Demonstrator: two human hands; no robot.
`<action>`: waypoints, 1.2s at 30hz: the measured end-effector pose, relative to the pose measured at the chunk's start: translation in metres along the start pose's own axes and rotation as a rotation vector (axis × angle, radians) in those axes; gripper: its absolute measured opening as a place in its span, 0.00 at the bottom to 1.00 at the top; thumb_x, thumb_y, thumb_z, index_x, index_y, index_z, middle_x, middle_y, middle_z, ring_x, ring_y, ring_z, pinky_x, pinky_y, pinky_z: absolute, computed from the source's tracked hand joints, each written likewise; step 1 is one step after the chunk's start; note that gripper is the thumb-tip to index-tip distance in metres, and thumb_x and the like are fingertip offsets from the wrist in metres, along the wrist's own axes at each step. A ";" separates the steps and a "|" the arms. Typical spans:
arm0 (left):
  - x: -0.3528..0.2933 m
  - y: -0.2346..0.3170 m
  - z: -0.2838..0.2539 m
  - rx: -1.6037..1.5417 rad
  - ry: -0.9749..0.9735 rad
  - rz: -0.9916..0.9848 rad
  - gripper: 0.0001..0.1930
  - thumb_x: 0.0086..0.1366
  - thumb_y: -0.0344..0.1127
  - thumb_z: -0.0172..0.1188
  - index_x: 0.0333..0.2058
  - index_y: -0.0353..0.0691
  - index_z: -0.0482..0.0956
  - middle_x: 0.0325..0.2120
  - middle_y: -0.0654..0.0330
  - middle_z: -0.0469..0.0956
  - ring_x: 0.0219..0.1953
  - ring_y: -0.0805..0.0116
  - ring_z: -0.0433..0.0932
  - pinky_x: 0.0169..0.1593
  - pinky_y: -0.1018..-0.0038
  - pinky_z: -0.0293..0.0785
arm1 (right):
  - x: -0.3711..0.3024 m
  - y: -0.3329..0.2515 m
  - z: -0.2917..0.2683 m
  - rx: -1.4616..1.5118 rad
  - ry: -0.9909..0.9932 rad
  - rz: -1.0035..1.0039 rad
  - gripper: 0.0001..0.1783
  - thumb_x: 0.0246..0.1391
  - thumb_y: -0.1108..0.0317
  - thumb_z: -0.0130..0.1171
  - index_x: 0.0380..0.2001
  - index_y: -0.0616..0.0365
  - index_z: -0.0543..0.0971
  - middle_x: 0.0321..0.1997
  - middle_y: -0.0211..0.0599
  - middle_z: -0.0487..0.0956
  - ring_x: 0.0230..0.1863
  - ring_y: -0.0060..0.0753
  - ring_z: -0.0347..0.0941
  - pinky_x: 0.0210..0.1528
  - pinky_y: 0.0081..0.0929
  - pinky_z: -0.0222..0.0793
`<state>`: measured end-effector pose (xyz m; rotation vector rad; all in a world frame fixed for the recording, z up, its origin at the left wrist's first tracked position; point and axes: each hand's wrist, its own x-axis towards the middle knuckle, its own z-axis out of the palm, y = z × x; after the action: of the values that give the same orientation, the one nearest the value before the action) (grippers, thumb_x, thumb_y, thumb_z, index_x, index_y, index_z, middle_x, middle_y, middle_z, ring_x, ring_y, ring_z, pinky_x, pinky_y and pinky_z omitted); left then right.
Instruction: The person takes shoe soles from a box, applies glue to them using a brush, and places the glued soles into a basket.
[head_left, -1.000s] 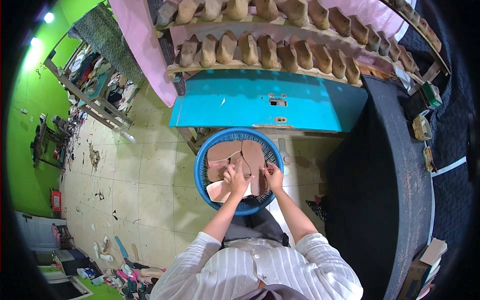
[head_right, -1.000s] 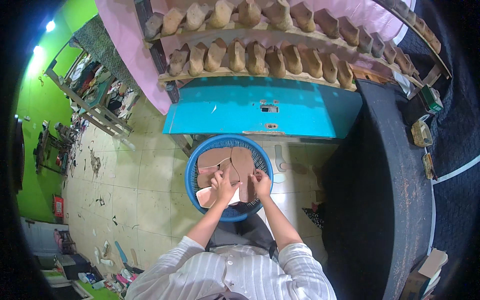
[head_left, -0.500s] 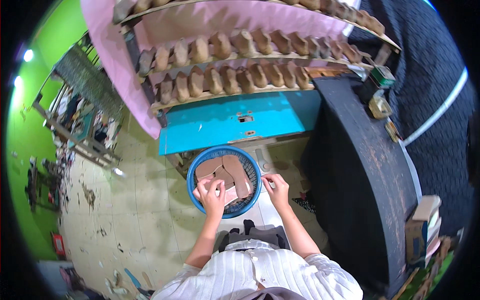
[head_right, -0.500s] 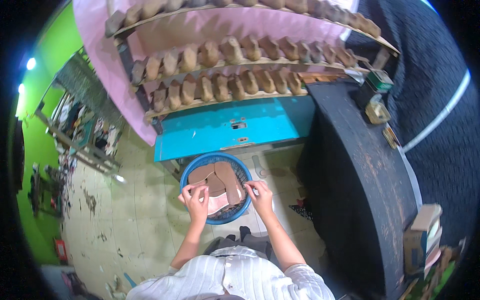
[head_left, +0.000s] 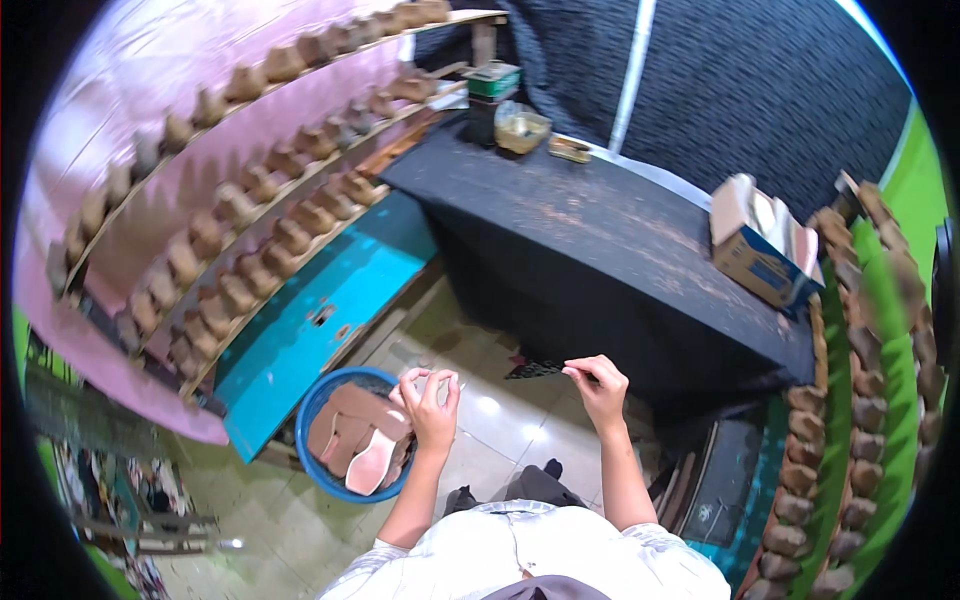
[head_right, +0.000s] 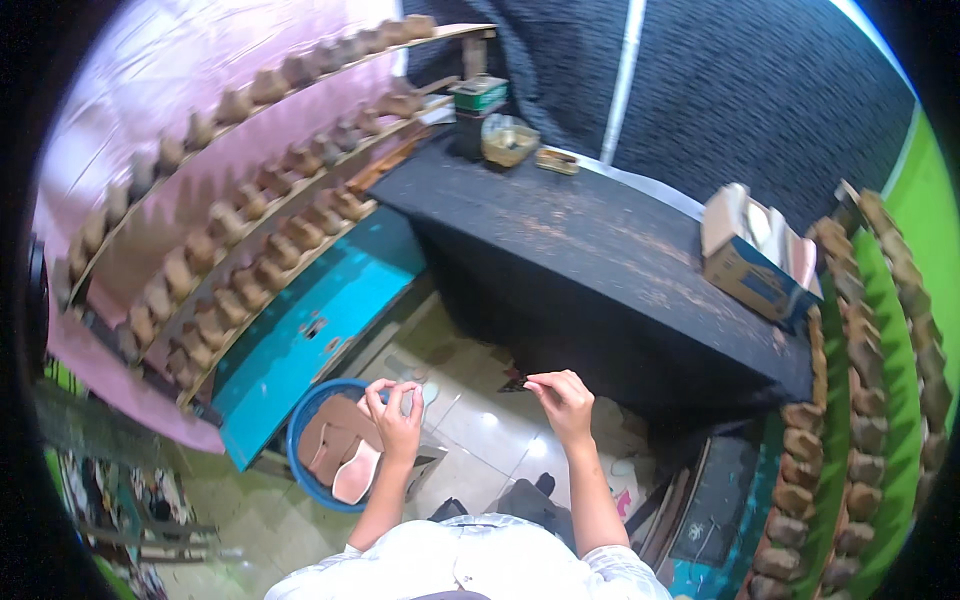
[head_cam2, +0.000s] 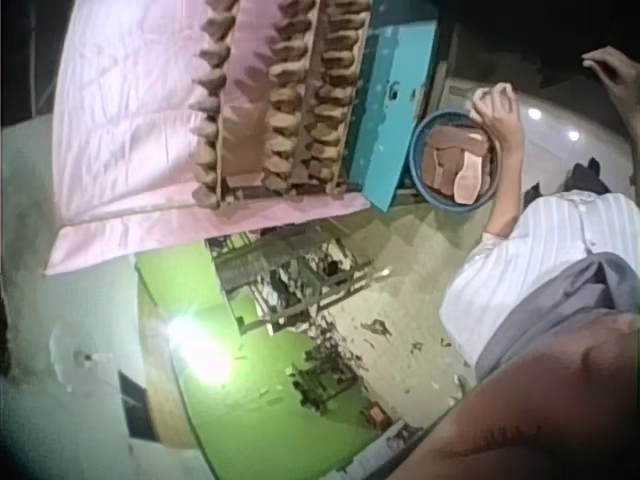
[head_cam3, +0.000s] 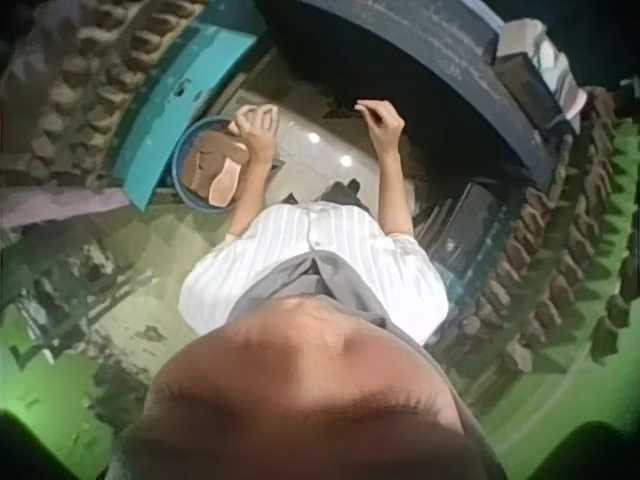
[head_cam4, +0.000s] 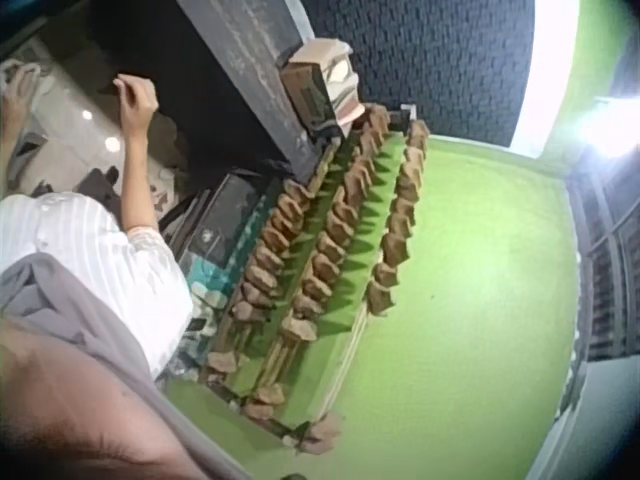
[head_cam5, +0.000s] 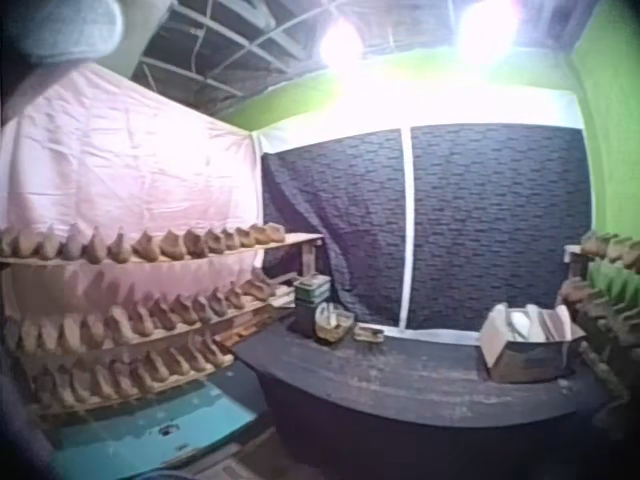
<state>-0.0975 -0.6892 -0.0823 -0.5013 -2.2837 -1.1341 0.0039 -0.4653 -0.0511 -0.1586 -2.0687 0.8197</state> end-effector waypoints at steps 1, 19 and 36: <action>-0.002 0.015 0.013 -0.022 -0.043 0.015 0.04 0.54 0.37 0.62 0.29 0.48 0.79 0.36 0.58 0.67 0.44 0.58 0.61 0.50 0.64 0.55 | -0.003 0.007 -0.018 -0.031 0.028 0.015 0.07 0.39 0.72 0.68 0.25 0.56 0.81 0.25 0.32 0.80 0.26 0.30 0.74 0.31 0.25 0.68; -0.044 0.265 0.257 -0.383 -0.370 0.278 0.05 0.55 0.35 0.63 0.28 0.43 0.78 0.37 0.57 0.66 0.43 0.60 0.58 0.44 0.66 0.58 | -0.012 0.161 -0.291 -0.458 0.319 0.131 0.06 0.40 0.71 0.67 0.21 0.57 0.78 0.21 0.31 0.77 0.22 0.31 0.71 0.29 0.26 0.65; 0.085 0.434 0.429 -0.530 -0.243 0.446 0.08 0.48 0.33 0.68 0.27 0.47 0.79 0.37 0.59 0.66 0.45 0.59 0.59 0.46 0.65 0.59 | 0.200 0.317 -0.394 -0.586 0.457 0.076 0.05 0.43 0.75 0.63 0.26 0.59 0.78 0.25 0.36 0.78 0.27 0.37 0.73 0.32 0.29 0.69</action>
<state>-0.0580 -0.0823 0.0197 -1.3396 -1.8875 -1.4905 0.1300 0.0537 0.0508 -0.6813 -1.8098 0.1669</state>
